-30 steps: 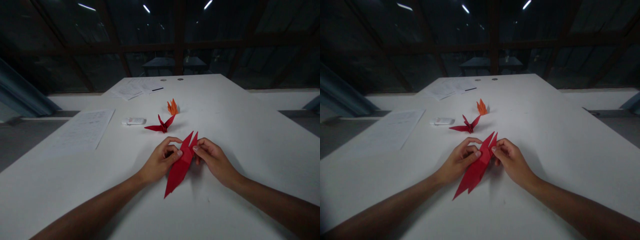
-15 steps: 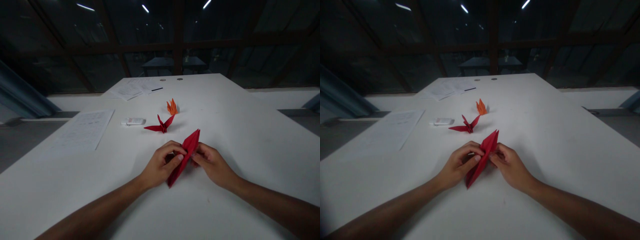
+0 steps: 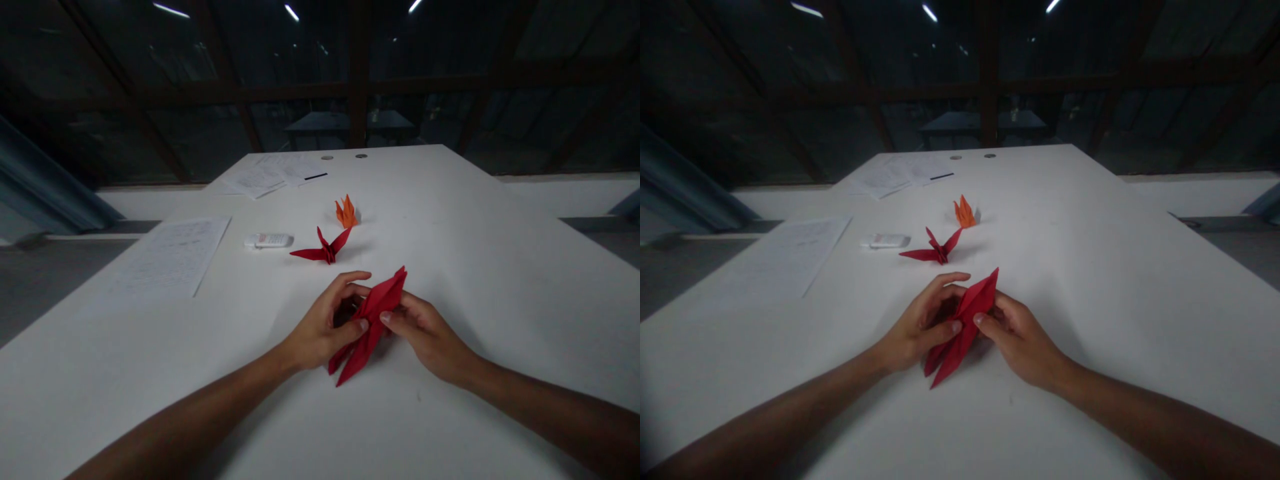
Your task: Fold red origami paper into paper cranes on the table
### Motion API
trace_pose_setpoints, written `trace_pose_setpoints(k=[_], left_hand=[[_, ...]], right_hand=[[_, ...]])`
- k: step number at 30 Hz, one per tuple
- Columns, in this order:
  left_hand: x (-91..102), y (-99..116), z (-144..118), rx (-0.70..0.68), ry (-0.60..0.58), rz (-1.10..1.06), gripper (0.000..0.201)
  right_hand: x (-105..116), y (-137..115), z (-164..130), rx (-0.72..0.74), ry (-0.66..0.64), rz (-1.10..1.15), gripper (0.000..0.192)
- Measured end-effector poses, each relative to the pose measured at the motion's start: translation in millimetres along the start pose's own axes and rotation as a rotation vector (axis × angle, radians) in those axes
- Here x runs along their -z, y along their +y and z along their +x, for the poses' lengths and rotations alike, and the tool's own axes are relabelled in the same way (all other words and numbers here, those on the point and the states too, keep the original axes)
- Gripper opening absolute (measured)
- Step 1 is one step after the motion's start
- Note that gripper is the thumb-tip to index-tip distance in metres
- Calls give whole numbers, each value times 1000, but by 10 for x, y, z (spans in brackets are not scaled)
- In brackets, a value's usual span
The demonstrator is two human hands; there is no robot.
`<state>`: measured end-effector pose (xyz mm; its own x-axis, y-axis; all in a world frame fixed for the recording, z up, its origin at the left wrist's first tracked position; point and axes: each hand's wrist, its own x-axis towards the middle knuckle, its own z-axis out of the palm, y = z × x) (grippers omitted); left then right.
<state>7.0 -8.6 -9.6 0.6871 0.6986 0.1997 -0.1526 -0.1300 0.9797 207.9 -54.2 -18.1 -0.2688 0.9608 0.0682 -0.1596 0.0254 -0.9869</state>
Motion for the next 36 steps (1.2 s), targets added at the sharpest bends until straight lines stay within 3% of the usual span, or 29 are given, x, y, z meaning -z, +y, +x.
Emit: trace_pose_setpoints(k=[7,12,18,23,30,36], left_hand=[[28,3,35,26,50,-127,53],[44,-4,37,56,39,-132,46],[72,-30,38,85,56,-150,42],[83,-30,29,116,54,-182,40],[139,-29,38,126,36,-212,49],[147,-31,65,165,33,-243,54]], right_hand=[[57,-18,36,-23,48,-98,22],[39,-37,48,-50,26,-17,10],[18,-64,57,-93,6,60,21],[22,-22,67,-89,-2,86,15],[40,32,68,-42,-14,64,23],[70,2,67,-40,43,72,14]])
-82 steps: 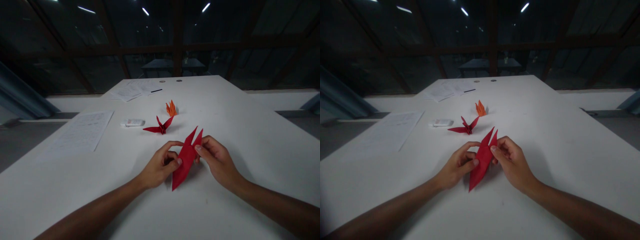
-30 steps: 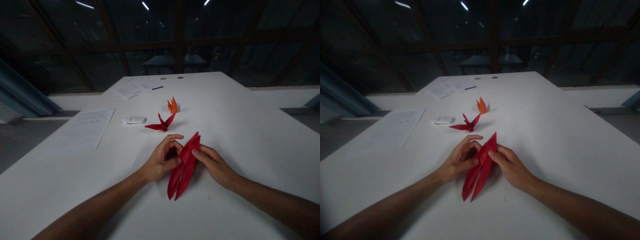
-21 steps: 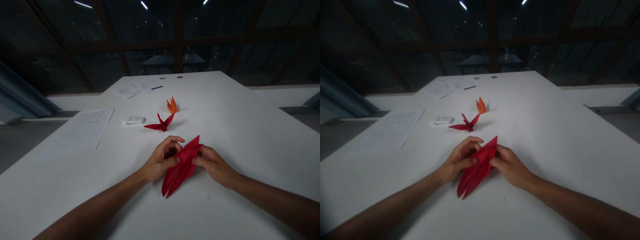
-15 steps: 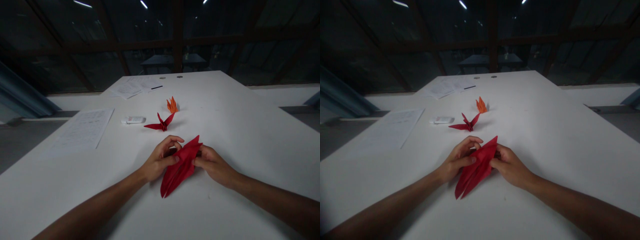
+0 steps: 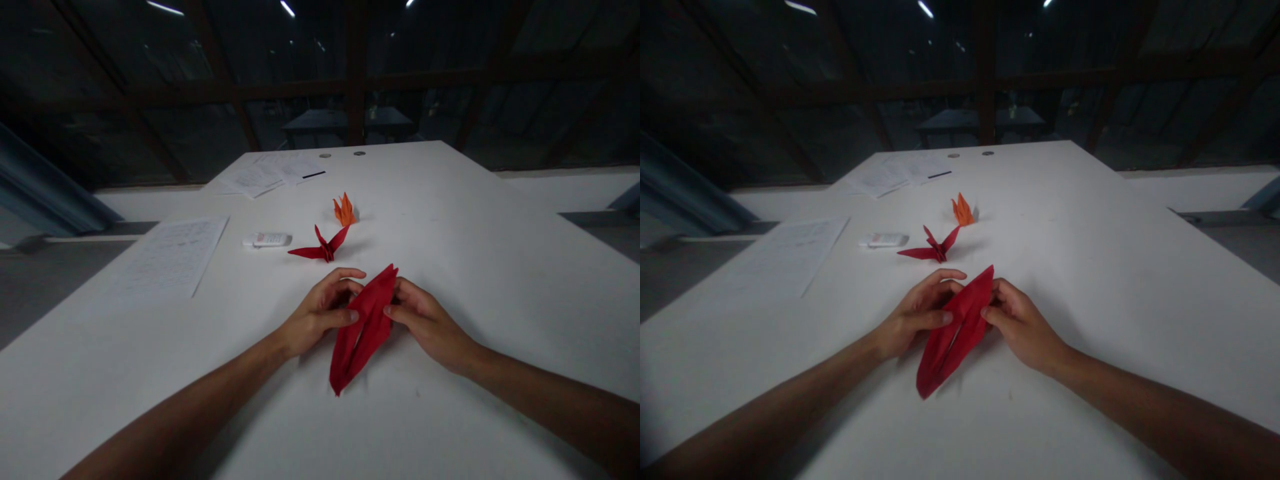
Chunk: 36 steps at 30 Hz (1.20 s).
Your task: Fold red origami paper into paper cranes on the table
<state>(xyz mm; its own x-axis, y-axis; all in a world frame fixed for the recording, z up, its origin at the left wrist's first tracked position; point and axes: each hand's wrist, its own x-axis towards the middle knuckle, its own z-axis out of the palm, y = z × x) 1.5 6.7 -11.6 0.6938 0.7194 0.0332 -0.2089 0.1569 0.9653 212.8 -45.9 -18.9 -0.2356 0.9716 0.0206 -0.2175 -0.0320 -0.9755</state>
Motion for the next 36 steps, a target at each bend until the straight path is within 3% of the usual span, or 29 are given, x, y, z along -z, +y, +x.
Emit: trace_pose_setpoints(k=[11,18,27,36], left_hand=[[-41,0,19,-33,63,-65,45],[-10,-53,27,-76,0,-50,29],[22,-64,11,-71,-50,-14,36],[-6,-87,33,-106,83,-55,28]], right_hand=[[54,76,-62,-72,-154,135,28],[85,156,-38,-50,-88,97,23],[63,102,-14,-8,-117,131,17],[70,62,7,-46,-147,258,33]])
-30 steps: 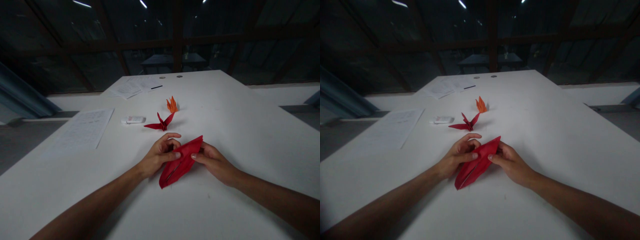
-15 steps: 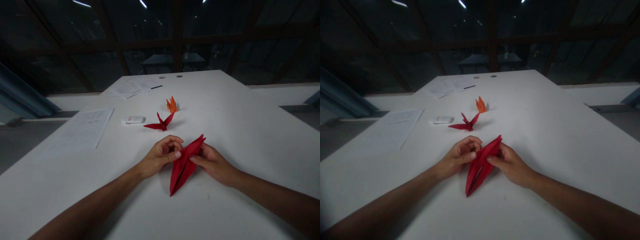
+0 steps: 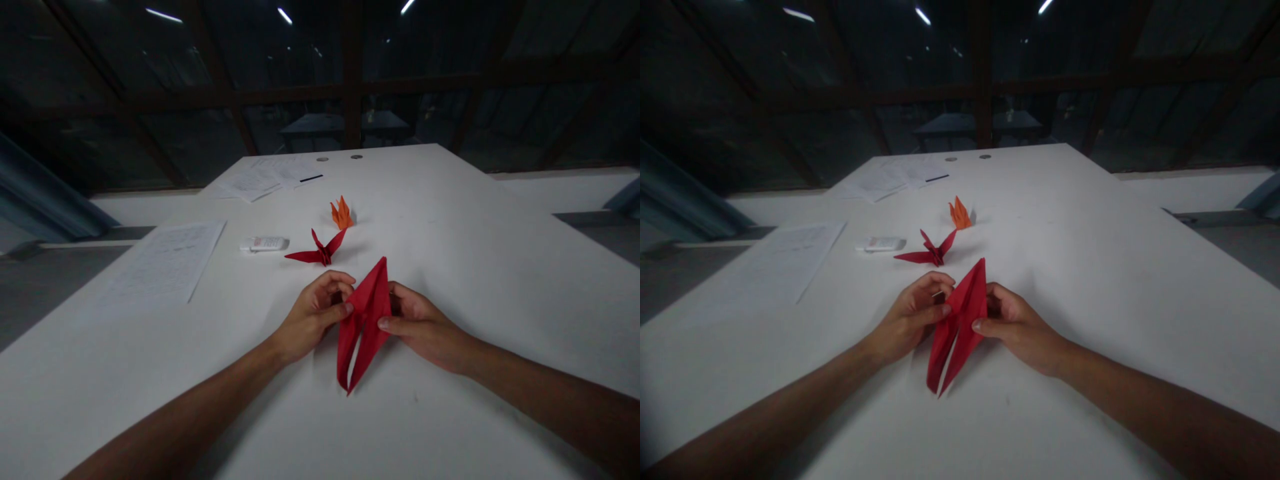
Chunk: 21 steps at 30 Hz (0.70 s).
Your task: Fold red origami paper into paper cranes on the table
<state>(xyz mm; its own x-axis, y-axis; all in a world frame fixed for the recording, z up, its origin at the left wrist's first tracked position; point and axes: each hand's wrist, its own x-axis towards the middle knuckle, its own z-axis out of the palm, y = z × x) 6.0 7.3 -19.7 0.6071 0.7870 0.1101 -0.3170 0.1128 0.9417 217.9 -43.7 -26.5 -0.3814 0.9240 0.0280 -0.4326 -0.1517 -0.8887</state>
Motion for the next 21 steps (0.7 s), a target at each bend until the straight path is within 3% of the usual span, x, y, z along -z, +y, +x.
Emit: trace_pose_setpoints(k=[21], left_hand=[[-11,9,4,53,66,-81,34]], right_hand=[[-6,31,12,26,78,-9,17]])
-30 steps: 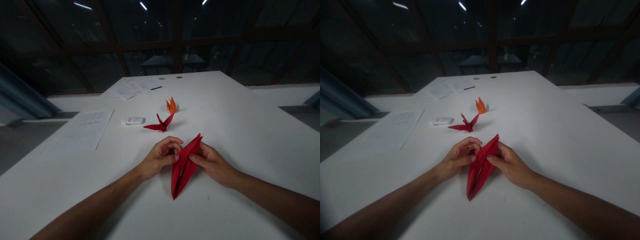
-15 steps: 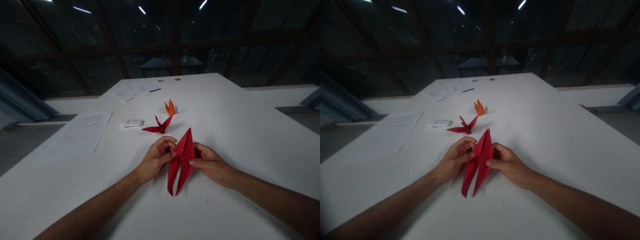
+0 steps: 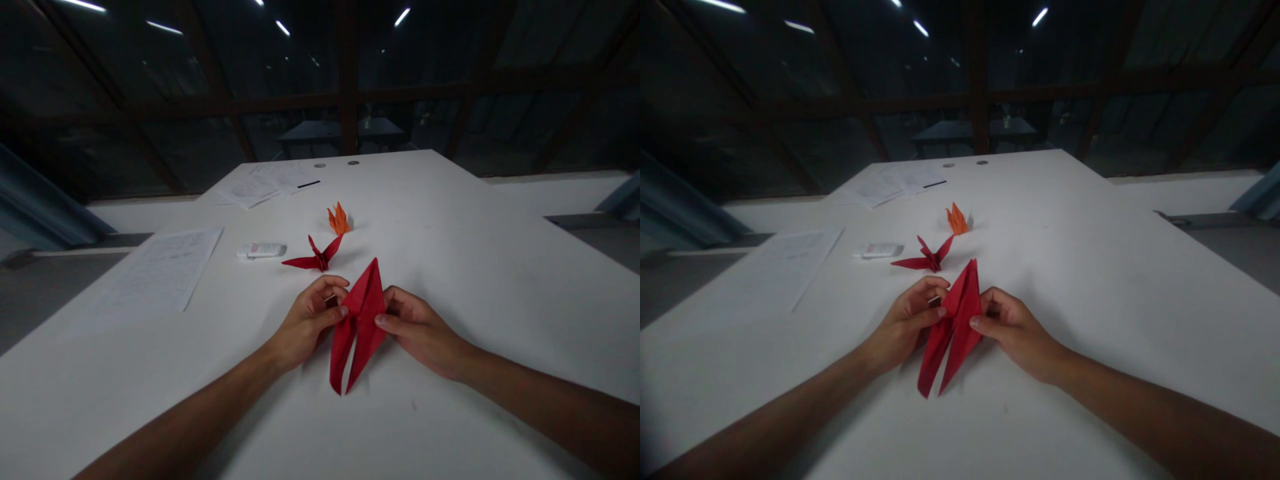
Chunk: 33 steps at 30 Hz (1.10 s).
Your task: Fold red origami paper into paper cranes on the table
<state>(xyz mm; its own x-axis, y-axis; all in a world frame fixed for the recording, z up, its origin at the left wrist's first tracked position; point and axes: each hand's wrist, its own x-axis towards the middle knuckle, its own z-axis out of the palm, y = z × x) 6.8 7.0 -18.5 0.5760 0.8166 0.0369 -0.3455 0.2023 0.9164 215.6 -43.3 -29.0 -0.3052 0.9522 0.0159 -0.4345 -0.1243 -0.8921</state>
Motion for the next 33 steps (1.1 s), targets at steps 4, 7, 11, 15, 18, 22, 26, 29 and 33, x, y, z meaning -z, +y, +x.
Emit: trace_pose_setpoints(k=[4,7,11,15,18,22,26,29,33], left_hand=[[-2,-4,3,-7,13,0,35],[-10,4,5,-23,-10,18,39],[-13,25,6,-46,-58,109,52],[-24,38,6,-55,-90,183,48],[-32,37,2,-62,-93,213,34],[-11,20,-3,-42,-62,229,24],[12,16,-5,-52,-77,284,19],[-5,33,-15,-92,-97,330,17],[-22,52,-32,-125,-100,343,13]], right_hand=[[6,41,7,54,97,-54,25],[17,39,0,137,194,-173,28],[1,-12,-43,165,209,-439,13],[-54,-43,-81,131,194,-553,18],[-85,-39,-77,162,229,-665,28],[-82,-38,-53,222,261,-848,31],[-84,-66,-51,265,246,-931,28],[-114,-84,-60,262,246,-966,25],[-136,-86,-68,258,203,-961,16]])
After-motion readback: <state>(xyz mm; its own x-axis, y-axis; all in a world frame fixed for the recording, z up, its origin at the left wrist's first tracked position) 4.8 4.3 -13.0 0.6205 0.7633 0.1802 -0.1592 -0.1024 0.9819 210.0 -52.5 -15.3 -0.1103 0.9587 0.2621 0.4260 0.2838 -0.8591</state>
